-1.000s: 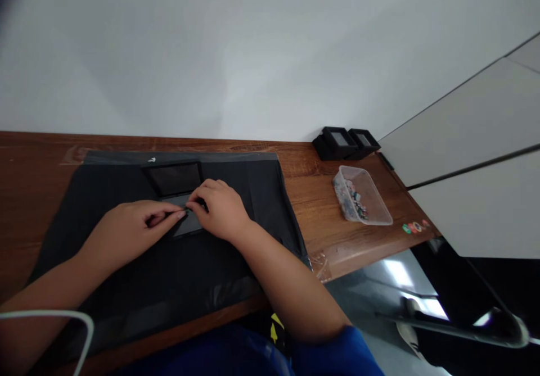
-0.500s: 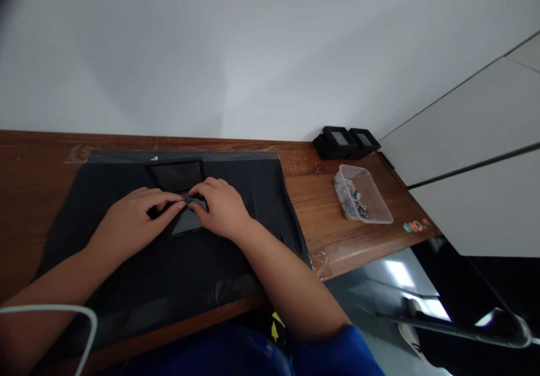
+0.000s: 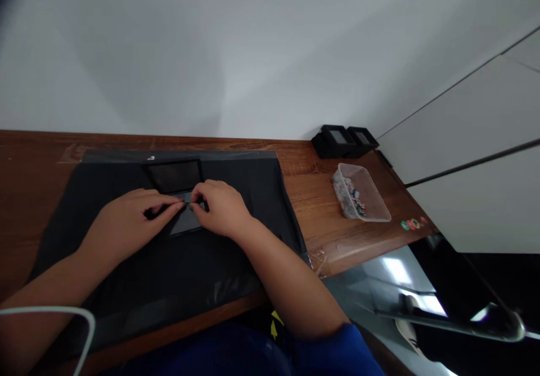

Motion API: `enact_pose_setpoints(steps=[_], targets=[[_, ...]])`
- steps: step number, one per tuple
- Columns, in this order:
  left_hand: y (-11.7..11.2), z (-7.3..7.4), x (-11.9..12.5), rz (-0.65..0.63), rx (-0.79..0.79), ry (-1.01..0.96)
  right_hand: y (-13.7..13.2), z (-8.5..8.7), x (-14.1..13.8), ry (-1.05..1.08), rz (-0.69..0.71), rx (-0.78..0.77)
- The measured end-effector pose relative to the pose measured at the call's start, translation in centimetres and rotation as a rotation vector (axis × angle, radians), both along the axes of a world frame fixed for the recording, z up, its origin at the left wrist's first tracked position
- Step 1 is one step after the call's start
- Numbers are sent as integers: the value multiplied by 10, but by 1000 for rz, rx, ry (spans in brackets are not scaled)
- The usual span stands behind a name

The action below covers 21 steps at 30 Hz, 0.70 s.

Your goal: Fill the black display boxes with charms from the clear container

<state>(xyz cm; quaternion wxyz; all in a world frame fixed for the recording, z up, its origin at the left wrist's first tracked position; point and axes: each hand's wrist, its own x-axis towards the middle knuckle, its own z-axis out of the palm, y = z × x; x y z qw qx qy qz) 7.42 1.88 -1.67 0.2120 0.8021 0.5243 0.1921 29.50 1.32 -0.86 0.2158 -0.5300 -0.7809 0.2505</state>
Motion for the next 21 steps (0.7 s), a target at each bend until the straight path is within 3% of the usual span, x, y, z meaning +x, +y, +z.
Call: enact_pose_setpoints(steps=[12,21], targets=[[0,2,2,-8,48,30,0,6,3,35,93,-30],[2,3,-2,36,-11,8,0,4,3,35,14,6]])
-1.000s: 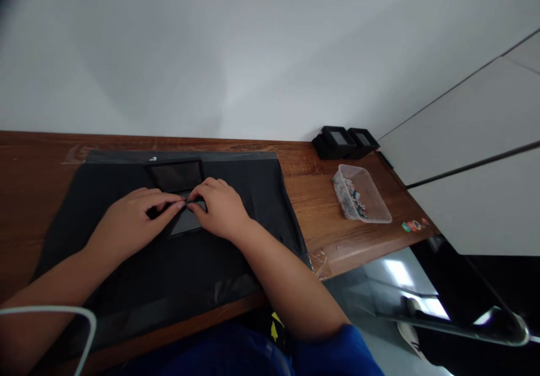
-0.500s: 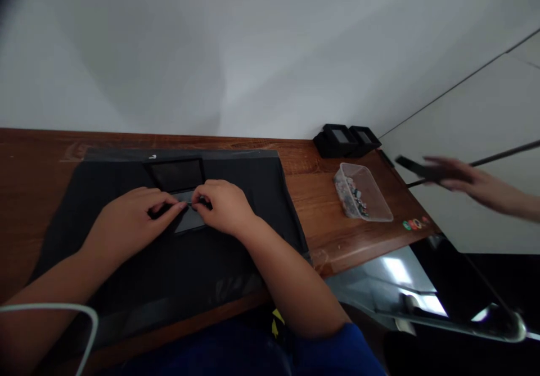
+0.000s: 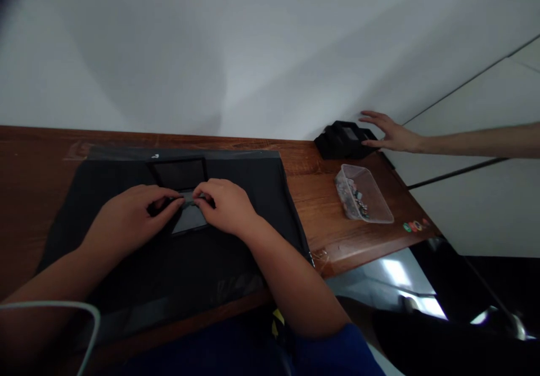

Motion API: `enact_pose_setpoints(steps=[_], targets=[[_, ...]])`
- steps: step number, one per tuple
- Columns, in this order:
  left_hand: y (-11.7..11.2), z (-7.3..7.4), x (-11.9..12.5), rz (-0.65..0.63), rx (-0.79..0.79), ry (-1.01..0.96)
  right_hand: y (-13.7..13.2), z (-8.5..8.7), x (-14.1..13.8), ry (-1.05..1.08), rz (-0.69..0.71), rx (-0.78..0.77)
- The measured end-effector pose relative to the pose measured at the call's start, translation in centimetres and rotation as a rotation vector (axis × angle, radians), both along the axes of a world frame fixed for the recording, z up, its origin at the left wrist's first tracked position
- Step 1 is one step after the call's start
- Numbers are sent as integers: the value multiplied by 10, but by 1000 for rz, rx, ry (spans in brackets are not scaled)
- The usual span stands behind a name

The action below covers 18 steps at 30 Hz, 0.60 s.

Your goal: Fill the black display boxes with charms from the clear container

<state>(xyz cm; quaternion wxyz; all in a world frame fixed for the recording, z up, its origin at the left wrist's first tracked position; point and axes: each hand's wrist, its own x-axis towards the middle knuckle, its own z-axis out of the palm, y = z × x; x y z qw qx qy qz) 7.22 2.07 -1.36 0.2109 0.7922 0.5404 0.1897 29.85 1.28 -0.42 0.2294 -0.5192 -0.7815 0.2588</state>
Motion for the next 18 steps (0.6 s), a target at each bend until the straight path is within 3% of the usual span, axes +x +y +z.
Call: enact_pose_setpoints(steps=[9,18], targets=[[4,-3,-13,-31,5,-54,0,-2,1,-12,9,-13],[0,-12,-3,-147,119,-89,0,-3,0,-31,43,32]])
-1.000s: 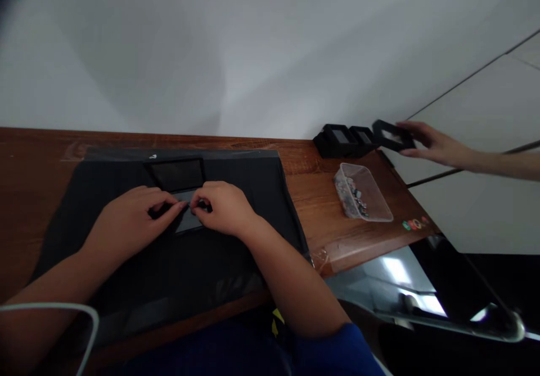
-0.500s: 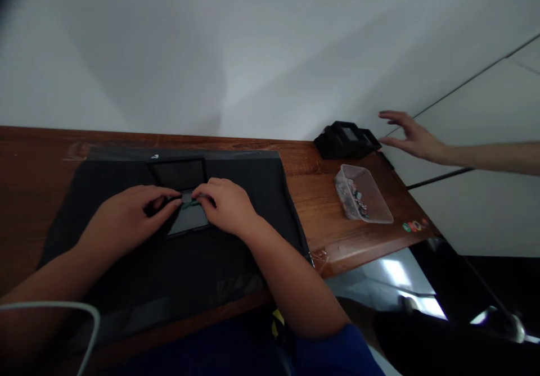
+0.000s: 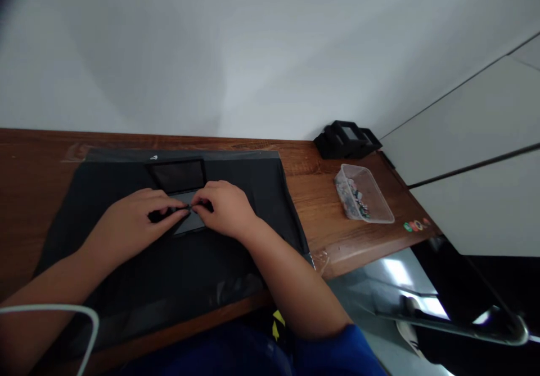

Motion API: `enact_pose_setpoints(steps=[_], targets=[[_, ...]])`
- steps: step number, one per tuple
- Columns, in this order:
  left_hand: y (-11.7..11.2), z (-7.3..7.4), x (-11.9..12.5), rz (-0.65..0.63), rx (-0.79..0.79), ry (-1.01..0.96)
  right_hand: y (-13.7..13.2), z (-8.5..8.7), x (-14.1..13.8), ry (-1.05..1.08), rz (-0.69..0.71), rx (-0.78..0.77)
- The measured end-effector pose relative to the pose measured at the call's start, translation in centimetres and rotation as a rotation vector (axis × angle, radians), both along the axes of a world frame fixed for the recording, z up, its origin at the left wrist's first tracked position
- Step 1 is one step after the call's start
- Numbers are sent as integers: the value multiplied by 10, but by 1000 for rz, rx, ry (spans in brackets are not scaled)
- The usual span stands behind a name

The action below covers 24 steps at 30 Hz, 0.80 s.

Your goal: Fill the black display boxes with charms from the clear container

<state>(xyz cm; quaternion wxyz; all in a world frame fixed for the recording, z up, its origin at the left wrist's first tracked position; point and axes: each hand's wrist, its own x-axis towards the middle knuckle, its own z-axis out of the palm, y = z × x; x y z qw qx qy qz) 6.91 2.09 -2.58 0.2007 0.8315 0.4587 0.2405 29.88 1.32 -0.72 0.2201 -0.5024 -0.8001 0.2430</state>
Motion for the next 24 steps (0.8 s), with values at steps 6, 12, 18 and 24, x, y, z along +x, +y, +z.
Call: enact_pose_setpoints(steps=[6,12,18,24], targets=[[-1,-1,1,-33,106,1,-1,-1,1,17,25,26],[-1,-2,-3,-148,190,27,-3,3,3,-20,34,43],[-4,1,-4,-166,173,54,-5,8,8,-59,108,18],[-4,2,-7,-189,111,20,-5,13,8,-105,76,22]])
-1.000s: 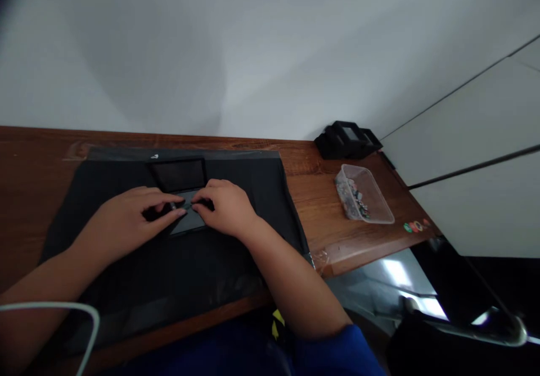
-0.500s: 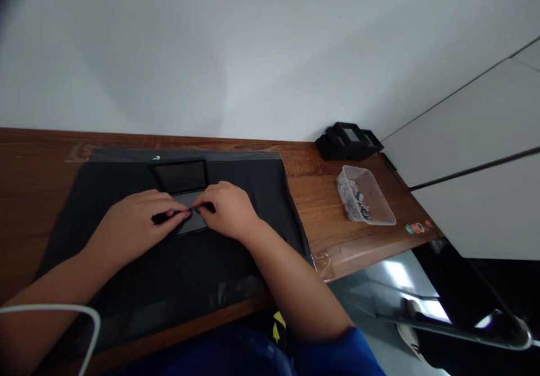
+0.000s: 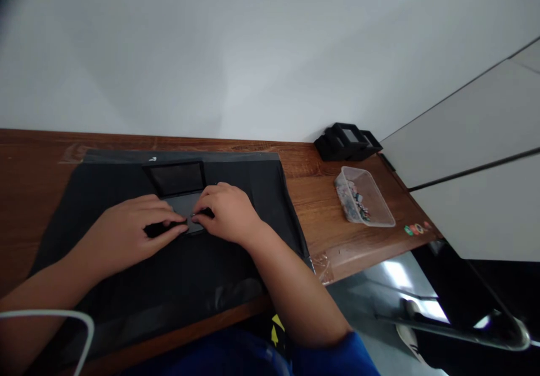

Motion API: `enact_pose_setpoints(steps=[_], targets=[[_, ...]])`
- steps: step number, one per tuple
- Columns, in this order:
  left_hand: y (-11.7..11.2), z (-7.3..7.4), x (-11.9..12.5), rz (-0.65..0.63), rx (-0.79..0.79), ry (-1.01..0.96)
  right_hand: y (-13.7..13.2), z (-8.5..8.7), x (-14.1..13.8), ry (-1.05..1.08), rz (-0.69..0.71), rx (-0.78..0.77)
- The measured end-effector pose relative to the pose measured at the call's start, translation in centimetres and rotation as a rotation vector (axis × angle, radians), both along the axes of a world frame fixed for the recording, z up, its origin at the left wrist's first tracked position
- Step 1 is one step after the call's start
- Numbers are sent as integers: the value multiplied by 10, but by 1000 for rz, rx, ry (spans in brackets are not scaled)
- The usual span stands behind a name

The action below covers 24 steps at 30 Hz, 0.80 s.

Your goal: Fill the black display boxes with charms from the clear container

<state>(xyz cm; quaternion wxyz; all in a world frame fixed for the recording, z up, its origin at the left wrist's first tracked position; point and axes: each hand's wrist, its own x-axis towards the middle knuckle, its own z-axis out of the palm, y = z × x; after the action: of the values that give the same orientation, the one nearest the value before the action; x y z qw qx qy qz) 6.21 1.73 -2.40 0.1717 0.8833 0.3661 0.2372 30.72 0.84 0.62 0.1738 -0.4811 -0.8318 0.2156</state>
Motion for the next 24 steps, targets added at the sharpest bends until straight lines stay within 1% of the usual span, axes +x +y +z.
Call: enact_pose_setpoints(steps=[4,7,10,13,15,20,24], targets=[[3,0,-1,-25,-42,-9,0,5,1,-7,-111,16],[2,2,0,-31,-47,-34,0,6,2,36,-153,10],[0,6,0,54,1,-125,-2,5,1,147,-139,13],[-2,10,0,166,84,-232,-4,3,-2,304,-70,17],[-3,12,1,198,147,-278,-5,1,-6,405,-40,-1],[-4,15,3,120,260,-354,-7,-5,-14,598,-80,-68],[-6,16,3,133,275,-340,-7,-8,-19,726,-118,-190]])
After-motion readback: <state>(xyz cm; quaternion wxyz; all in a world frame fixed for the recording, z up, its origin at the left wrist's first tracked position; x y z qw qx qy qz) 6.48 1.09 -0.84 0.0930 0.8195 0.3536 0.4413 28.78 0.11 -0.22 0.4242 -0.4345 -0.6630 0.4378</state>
